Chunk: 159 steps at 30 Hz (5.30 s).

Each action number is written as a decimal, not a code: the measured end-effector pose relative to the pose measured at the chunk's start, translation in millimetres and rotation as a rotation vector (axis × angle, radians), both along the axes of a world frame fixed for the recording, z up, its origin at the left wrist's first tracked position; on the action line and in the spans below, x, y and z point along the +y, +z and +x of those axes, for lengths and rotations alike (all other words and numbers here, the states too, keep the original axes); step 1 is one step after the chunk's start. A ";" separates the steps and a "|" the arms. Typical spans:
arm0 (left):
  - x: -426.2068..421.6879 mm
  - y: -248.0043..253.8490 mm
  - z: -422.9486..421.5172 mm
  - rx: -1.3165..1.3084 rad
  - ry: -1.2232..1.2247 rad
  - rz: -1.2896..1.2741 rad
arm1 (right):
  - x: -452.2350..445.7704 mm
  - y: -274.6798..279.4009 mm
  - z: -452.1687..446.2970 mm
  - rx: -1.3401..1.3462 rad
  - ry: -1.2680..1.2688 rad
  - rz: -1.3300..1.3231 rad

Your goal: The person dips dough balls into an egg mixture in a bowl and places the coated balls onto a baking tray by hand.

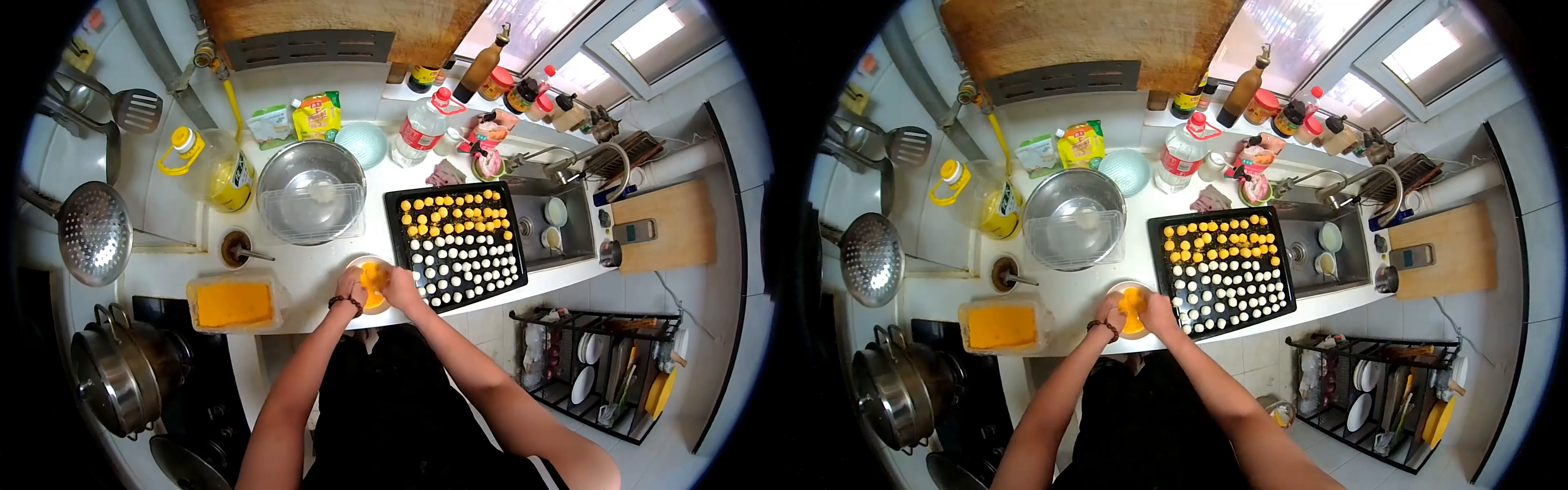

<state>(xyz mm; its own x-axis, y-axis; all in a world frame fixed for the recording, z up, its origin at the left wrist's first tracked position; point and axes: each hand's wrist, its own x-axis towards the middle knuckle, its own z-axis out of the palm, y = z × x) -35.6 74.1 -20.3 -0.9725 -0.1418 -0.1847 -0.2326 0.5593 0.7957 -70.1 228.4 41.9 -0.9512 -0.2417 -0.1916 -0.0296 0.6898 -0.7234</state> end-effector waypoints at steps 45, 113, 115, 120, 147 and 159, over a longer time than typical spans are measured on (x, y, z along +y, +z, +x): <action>-11.3 -53.0 5.8 -0.146 0.075 0.190 | -2.0 -6.0 1.8 -0.207 -0.064 -0.150; 344.9 35.0 -155.5 -0.083 -0.071 -0.036 | 369.8 28.0 -158.8 0.202 0.035 0.009; 355.9 39.6 -159.5 -0.032 -0.077 -0.204 | 387.3 15.1 -171.9 0.314 0.152 0.107; 366.8 59.9 -167.1 -0.124 -0.101 -0.404 | 397.0 -1.9 -182.9 0.209 0.291 0.282; 308.4 95.1 -111.0 -0.014 0.250 -0.079 | 359.7 7.5 -180.6 0.289 0.470 0.259; 91.2 99.9 22.0 -0.063 0.377 -0.332 | 140.3 70.4 -71.5 0.232 0.571 -0.296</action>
